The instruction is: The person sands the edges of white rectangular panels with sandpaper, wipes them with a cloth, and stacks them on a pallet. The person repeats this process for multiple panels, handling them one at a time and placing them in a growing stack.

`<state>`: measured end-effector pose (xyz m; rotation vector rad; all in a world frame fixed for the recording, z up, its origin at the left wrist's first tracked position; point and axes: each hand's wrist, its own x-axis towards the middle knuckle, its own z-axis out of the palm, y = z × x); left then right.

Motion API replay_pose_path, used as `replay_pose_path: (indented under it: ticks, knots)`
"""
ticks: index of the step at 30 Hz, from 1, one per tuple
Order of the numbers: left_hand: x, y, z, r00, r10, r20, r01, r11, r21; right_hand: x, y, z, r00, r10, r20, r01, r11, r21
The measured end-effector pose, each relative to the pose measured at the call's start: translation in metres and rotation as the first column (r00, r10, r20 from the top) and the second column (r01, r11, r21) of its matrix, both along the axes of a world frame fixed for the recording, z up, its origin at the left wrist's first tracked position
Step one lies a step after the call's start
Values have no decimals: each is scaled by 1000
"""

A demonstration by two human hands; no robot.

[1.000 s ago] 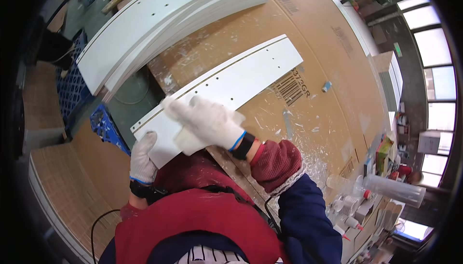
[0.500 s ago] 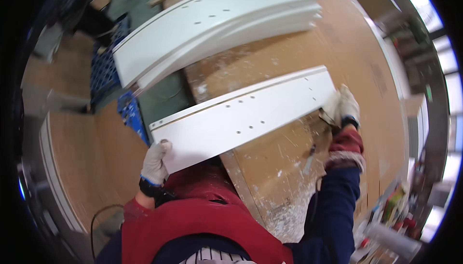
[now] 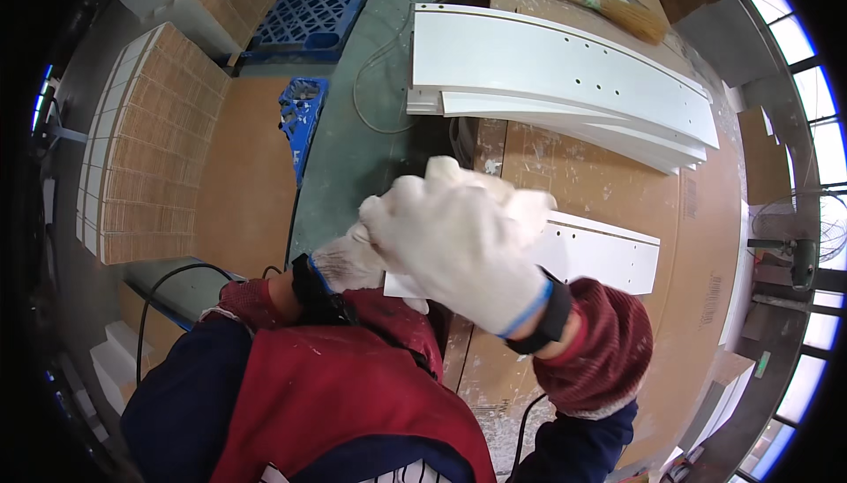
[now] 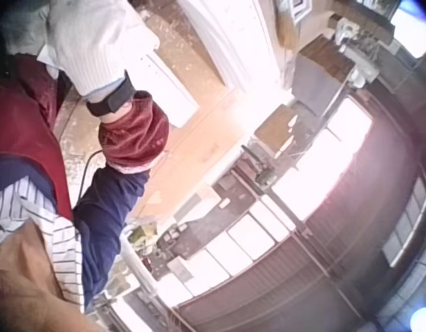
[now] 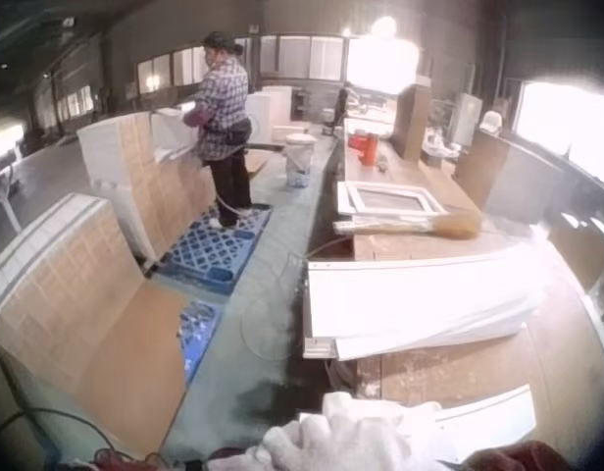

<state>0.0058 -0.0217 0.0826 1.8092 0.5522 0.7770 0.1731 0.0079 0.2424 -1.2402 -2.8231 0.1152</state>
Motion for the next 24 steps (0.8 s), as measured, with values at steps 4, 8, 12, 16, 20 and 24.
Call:
replay_pose_path:
  ticks: [4,8,12,16,20,24]
  knots:
    - [8,-12,-32,984,153,-92,-171,953,-248,-27,3,-17,984,86,153,-122,963,239]
    - [10,-2,5,959,156,236,105,579,-809,-34,29,-16,957,129,258,-210,926,314]
    - [4,8,51,966,183,184,86,441,-893,-25,38,-15,980,1,200,-29,990,135]
    - [0,8,57,981,75,178,108,554,-826,6,11,-15,935,-269,-233,286,957,45]
    - [6,2,45,939,140,315,192,547,-815,94,-27,24,260,-605,-752,630,697,-343]
    - [9,2,57,888,235,395,303,346,-888,251,-81,20,480,-726,-494,866,482,132]
